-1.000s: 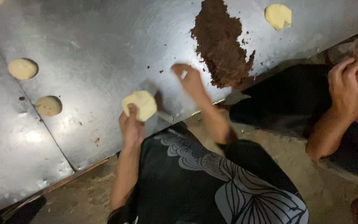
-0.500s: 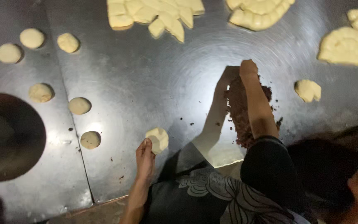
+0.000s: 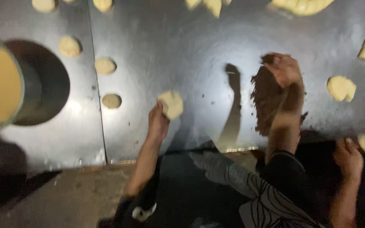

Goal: The person takes pieces of dough, fills them with a chocolate paste by hand, and pinches the dough closed to form small balls on a metal table.

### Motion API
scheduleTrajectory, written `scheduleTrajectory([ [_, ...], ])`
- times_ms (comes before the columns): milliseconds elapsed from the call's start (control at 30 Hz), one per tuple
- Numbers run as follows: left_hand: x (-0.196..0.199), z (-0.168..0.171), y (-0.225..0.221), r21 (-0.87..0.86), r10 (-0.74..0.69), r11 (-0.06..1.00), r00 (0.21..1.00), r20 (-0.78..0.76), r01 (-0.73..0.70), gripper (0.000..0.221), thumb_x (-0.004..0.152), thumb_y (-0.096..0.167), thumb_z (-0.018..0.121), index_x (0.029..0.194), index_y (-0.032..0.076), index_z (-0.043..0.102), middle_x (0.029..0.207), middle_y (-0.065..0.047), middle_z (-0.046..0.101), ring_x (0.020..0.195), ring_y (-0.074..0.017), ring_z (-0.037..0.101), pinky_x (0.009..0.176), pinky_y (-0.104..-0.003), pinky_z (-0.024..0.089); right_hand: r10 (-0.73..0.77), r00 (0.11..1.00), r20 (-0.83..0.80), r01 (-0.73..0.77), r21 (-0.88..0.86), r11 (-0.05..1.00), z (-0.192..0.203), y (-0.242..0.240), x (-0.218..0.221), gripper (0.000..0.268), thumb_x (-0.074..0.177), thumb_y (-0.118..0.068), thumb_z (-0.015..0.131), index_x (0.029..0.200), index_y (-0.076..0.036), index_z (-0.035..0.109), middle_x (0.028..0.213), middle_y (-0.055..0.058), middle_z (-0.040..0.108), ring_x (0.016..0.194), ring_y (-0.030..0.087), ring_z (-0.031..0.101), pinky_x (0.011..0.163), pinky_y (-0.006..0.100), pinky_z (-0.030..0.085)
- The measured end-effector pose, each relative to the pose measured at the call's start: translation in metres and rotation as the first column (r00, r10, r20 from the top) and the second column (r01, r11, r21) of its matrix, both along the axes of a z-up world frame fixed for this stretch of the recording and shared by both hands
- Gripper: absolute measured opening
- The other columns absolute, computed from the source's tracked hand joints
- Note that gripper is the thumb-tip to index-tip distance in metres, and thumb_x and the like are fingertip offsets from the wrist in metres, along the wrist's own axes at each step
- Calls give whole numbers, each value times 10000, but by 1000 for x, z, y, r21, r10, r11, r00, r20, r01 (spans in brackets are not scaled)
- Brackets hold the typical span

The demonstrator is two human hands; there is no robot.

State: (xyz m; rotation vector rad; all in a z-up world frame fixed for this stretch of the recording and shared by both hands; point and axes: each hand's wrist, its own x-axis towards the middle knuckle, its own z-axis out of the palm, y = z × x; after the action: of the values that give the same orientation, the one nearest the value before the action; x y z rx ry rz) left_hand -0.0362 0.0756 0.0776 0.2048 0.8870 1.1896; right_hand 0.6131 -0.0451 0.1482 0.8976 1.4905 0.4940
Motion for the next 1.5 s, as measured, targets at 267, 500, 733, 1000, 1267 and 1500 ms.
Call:
scheduleTrajectory([
  [267,11,17,-40,184,40,982,999,15,-42,456,1109,371,582,1327,-28,613,1059,-62,696,859,-118,619,694,-244,477,12,842,-540,120,208,971,-31,-31,-80,324,1031,-157,639,1343,-70,649,1248,6,636,1184,160,564,1111,312,423],
  [500,18,20,-59,224,89,973,989,-118,-61,373,1070,242,658,1292,-58,645,1078,-68,708,897,-120,641,761,-262,524,305,-592,-746,277,167,946,-23,79,-476,689,861,-137,897,1456,-19,571,1240,9,711,1112,217,621,955,427,463],
  [733,25,19,-40,69,22,998,997,-76,-17,406,1029,252,639,1301,-49,625,1193,-101,711,1067,-189,693,933,-354,576,228,-362,-904,612,-46,790,-58,199,-300,358,1009,-35,680,1367,-27,676,1030,168,717,803,235,631,629,319,519],
  [1000,33,19,-3,-10,-24,1000,978,-206,22,344,1006,125,686,1284,-71,633,1187,-99,710,1063,-169,678,950,-329,559,-52,533,-845,492,259,831,-188,286,-93,308,909,-90,758,1200,5,735,1016,174,734,983,312,669,811,398,567],
  [1267,9,16,9,6,70,998,988,-136,-70,313,1024,188,683,1238,-39,656,1121,-74,717,990,-144,679,882,-306,568,177,952,-249,-179,14,984,-46,-3,-9,270,933,-43,719,1200,3,713,1048,98,708,1050,211,647,928,354,527],
  [1500,-12,25,2,-52,160,986,986,38,-158,354,1061,271,602,1235,-34,645,1069,-68,722,938,-133,689,841,-282,576,568,818,97,-563,-71,823,6,-77,-31,245,955,-2,685,1200,0,694,1076,31,686,1109,123,627,1031,315,492],
])
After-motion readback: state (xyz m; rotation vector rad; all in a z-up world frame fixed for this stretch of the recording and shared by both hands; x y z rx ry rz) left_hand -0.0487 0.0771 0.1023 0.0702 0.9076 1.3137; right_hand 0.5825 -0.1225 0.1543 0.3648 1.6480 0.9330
